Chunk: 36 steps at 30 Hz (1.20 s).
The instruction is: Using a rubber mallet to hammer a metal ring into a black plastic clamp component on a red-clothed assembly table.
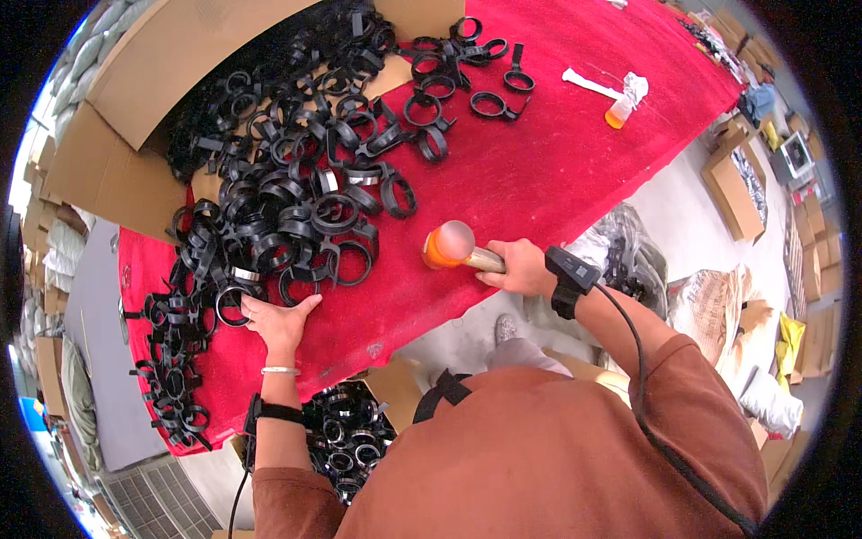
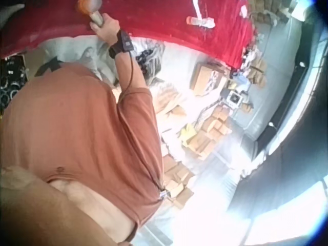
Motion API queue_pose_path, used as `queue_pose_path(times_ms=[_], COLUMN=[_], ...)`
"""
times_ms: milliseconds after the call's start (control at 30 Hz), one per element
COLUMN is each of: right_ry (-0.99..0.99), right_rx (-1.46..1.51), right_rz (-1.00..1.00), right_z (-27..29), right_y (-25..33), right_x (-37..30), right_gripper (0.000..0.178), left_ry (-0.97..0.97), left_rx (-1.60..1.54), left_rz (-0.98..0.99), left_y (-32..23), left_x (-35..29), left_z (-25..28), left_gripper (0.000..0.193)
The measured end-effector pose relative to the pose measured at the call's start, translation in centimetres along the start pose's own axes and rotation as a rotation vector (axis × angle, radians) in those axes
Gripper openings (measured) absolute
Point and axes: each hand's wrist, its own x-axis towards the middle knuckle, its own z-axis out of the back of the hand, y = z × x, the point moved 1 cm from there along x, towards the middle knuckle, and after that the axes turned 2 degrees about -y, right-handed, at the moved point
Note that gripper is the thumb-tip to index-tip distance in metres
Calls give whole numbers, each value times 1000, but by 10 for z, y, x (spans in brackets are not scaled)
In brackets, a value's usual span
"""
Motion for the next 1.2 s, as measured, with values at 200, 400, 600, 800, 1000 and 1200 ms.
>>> queue_pose_path(times_ms=[200, 400, 600, 800, 1000, 1200], right_ry=[25, 22, 7, -4, -180, 321], right_rx=[-42, -43, -28, -65, 220, 692], right_rz=[-57, -48, -20, -38, 82, 159], right_z=[0, -1, 2, 2, 11, 25], right_y=[0, 6, 0, 2, 42, 135], right_x=[0, 4, 1, -6, -12, 15], right_gripper=[34, 35, 34, 39, 36, 35], left_ry=[-103, 79, 300, 64, 434, 433], left_rx=[168, -21, -59, -63, -491, -578], left_rz=[67, -84, -273, -471, -373, -717], left_y=[-60, -67, -21, -34, -80, -124], left_x=[28, 83, 130, 116, -14, -98], left_z=[-32, -24, 40, 137, 161, 129], left_gripper=[129, 114, 50, 19, 19, 21])
